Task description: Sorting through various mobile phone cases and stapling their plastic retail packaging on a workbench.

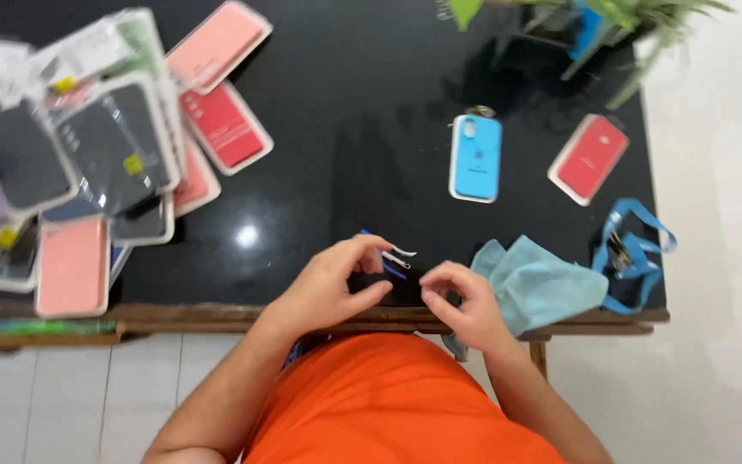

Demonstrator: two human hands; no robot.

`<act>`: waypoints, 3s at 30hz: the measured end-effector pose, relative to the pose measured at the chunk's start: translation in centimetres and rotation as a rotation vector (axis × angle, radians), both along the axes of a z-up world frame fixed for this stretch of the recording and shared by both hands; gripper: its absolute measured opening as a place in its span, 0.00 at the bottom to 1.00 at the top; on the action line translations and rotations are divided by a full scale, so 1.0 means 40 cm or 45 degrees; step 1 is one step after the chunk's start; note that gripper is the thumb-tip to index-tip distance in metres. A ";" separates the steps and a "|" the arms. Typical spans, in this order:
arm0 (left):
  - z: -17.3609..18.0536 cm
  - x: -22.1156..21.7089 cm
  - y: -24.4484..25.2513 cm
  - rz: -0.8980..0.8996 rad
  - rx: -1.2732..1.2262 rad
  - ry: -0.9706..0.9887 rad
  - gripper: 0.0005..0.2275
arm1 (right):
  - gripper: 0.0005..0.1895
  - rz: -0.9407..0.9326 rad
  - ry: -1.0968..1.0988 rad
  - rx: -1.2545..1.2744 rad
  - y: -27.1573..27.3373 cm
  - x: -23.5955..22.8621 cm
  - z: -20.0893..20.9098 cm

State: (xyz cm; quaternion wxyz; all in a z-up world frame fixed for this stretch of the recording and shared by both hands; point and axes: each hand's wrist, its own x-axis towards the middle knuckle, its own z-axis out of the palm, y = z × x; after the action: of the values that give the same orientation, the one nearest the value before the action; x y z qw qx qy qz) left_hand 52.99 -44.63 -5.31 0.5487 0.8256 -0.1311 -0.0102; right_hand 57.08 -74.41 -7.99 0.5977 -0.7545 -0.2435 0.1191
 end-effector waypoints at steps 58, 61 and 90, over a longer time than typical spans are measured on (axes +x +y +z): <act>-0.242 0.128 0.362 0.319 0.963 0.163 0.50 | 0.23 0.228 -0.251 -0.331 0.466 0.064 -0.033; -0.265 0.068 0.342 0.362 0.955 -0.067 0.47 | 0.22 0.214 -0.201 -0.324 0.462 0.059 -0.027; -0.246 -0.094 0.356 0.417 0.622 0.056 0.39 | 0.33 0.326 -0.242 -0.714 0.501 0.030 -0.051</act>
State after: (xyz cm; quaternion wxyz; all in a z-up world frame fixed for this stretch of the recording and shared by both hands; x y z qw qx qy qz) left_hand 49.24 -30.39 -15.14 0.3307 0.9430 0.0220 0.0295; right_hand 58.28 -54.37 -10.02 0.3211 -0.8608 -0.3489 0.1850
